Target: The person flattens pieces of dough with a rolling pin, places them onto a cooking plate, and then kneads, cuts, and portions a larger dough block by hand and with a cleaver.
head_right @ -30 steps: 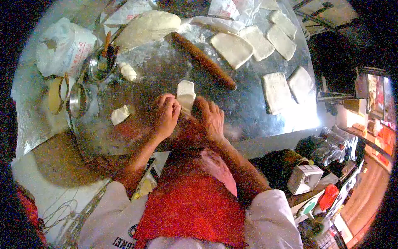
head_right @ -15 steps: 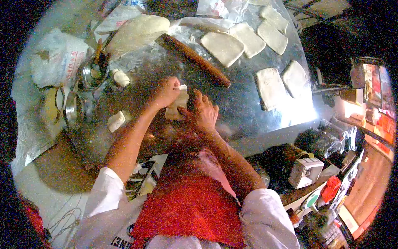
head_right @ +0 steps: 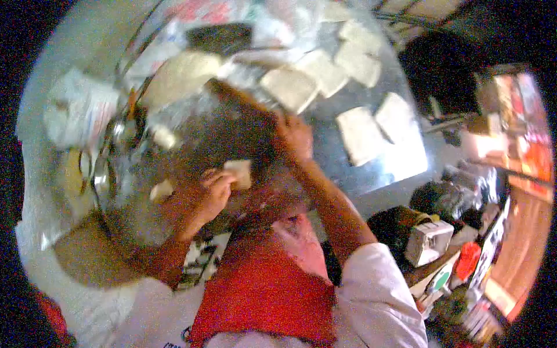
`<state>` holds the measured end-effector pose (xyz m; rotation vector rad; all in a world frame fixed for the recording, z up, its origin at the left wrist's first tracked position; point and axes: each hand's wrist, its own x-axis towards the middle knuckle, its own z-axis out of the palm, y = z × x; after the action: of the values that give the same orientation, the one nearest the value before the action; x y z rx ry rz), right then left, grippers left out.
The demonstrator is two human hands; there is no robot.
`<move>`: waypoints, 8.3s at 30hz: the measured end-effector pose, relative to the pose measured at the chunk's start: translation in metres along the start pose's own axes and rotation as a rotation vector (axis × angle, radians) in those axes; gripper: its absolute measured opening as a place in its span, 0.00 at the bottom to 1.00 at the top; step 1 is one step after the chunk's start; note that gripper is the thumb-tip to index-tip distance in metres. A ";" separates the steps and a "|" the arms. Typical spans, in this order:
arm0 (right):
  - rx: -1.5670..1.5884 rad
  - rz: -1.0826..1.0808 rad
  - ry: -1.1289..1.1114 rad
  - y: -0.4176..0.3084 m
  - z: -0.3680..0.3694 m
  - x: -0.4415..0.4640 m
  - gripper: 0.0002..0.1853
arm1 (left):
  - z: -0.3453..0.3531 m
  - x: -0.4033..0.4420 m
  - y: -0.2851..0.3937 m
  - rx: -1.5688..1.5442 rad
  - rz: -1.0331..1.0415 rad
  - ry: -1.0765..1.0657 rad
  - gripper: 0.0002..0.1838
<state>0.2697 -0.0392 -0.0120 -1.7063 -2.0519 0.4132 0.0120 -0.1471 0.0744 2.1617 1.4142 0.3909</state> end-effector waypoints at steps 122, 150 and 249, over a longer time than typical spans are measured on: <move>-0.189 -0.407 -0.147 -0.026 -0.027 0.020 0.45 | -0.007 0.070 -0.072 0.287 -0.244 0.177 0.44; -0.046 -0.245 -0.307 -0.023 -0.088 -0.187 0.27 | 0.005 -0.061 -0.010 -1.398 -0.836 0.346 0.17; -0.308 -0.103 -0.049 0.031 -0.070 -0.124 0.28 | 0.035 0.050 -0.047 -0.073 -0.077 0.249 0.27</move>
<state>0.3502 -0.1584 0.0157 -1.7629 -2.3243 0.1093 0.0146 -0.0960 0.0174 2.0477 1.5844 0.6915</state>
